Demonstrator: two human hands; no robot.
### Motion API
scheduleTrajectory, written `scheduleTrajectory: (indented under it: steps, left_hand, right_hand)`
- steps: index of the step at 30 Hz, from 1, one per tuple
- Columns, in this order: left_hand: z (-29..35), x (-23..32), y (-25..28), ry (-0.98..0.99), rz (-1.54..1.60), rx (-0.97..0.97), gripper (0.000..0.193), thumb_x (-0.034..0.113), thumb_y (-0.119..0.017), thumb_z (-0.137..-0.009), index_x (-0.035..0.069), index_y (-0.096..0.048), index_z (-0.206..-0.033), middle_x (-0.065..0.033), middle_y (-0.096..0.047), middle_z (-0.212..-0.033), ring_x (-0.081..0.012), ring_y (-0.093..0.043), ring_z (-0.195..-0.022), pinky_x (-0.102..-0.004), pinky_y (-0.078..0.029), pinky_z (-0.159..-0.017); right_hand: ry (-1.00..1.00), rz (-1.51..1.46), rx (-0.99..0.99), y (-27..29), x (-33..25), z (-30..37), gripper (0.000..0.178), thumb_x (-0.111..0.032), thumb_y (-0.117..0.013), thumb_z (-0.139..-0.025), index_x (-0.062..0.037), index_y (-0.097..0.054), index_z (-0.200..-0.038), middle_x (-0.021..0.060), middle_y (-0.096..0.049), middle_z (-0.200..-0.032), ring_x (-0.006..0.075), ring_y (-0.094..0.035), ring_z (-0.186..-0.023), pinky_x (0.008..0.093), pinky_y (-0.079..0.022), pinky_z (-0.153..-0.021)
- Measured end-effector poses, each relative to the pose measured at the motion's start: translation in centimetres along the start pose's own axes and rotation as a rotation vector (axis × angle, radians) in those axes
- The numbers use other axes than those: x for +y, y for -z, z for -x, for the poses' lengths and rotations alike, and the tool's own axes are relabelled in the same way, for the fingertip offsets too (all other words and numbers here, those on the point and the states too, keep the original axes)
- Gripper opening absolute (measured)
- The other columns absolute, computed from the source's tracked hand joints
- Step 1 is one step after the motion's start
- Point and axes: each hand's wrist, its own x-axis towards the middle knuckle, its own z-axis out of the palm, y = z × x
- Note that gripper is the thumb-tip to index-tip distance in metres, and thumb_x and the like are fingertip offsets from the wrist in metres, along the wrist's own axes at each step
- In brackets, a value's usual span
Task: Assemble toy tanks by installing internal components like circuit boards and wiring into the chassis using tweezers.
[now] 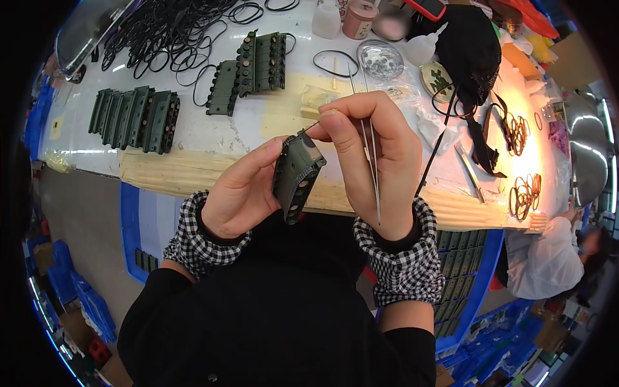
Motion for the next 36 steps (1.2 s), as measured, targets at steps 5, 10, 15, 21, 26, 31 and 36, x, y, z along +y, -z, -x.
scheduleTrajectory:
  steps: [5, 10, 15, 21, 26, 31, 36]
  left_hand:
    - [0.1, 0.1, 0.2, -0.036, -0.050, 0.007, 0.038, 0.033, -0.042, -0.102, 0.004, -0.048, -0.128, -0.0074, -0.062, -0.113, -0.0149, -0.064, -0.096, -0.0327, -0.058, -0.075]
    - [0.2, 0.2, -0.1, -0.102, -0.092, 0.086, 0.032, 0.029, -0.047, -0.101, 0.005, -0.049, -0.122, -0.0066, -0.062, -0.108, -0.0126, -0.063, -0.095, -0.0301, -0.054, -0.078]
    - [0.3, 0.1, -0.5, -0.379, -0.217, 0.165, 0.026, 0.016, -0.057, -0.097, 0.004, -0.047, -0.118, -0.0044, -0.062, -0.098, -0.0077, -0.059, -0.089, -0.0230, -0.048, -0.077]
    - [-0.1, -0.1, 0.3, -0.637, -0.450, 0.176, 0.028, 0.008, -0.058, -0.095, 0.003, -0.044, -0.119, -0.0056, -0.063, -0.099, -0.0079, -0.058, -0.091, -0.0232, -0.047, -0.080]
    - [-0.3, -0.4, 0.2, -0.590, -0.296, 0.107, 0.023, 0.007, -0.057, -0.095, 0.002, -0.047, -0.114, -0.0064, -0.062, -0.101, -0.0085, -0.058, -0.092, -0.0240, -0.047, -0.082]
    - [-0.3, -0.2, -0.2, -0.576, -0.325, 0.080, 0.017, 0.005, -0.058, -0.094, 0.001, -0.051, -0.109, -0.0065, -0.062, -0.101, -0.0097, -0.058, -0.094, -0.0253, -0.046, -0.085]
    - [-0.2, 0.1, 0.1, -0.620, -0.490, 0.095, 0.018, 0.005, -0.061, -0.091, 0.000, -0.053, -0.105, -0.0060, -0.062, -0.101, -0.0106, -0.056, -0.095, -0.0275, -0.045, -0.088]
  right_hand:
    - [0.038, 0.035, 0.204, 0.4, 0.8, -1.0, 0.010, -0.006, -0.060, -0.094, 0.0032, -0.058, -0.095, 0.0048, -0.064, -0.079, 0.0093, -0.063, -0.073, 0.0220, -0.050, -0.068]
    - [0.361, 0.585, 0.235, 1.3, 3.6, -2.6, 0.008, -0.003, -0.068, -0.086, 0.0002, -0.062, -0.086, 0.0084, -0.062, -0.075, 0.0163, -0.058, -0.064, 0.0280, -0.044, -0.058]
    - [0.355, 0.749, 0.121, 1.2, 4.6, -2.6, 0.010, -0.003, -0.070, -0.082, -0.0023, -0.064, -0.091, 0.0107, -0.061, -0.075, 0.0248, -0.057, -0.063, 0.0320, -0.044, -0.057]
    - [0.366, 0.648, 0.109, 1.7, 3.1, -1.4, 0.023, -0.007, -0.073, -0.081, -0.0007, -0.066, -0.102, 0.0123, -0.067, -0.090, 0.0250, -0.064, -0.080, 0.0316, -0.050, -0.069]
    - [0.113, 0.402, -0.198, 0.0, -0.3, 0.7, 0.028, -0.009, -0.076, -0.079, 0.0005, -0.065, -0.103, 0.0114, -0.068, -0.089, 0.0191, -0.066, -0.077, 0.0286, -0.052, -0.069]
    - [0.163, 0.456, -0.142, 0.0, 0.0, 1.0, 0.025, -0.004, -0.075, -0.078, 0.0011, -0.065, -0.099, 0.0104, -0.066, -0.080, 0.0185, -0.064, -0.065, 0.0271, -0.051, -0.060]
    - [0.229, 0.501, -0.156, -0.3, -0.9, 1.0, 0.023, -0.003, -0.075, -0.077, 0.0008, -0.064, -0.097, 0.0102, -0.063, -0.077, 0.0195, -0.063, -0.063, 0.0275, -0.050, -0.057]
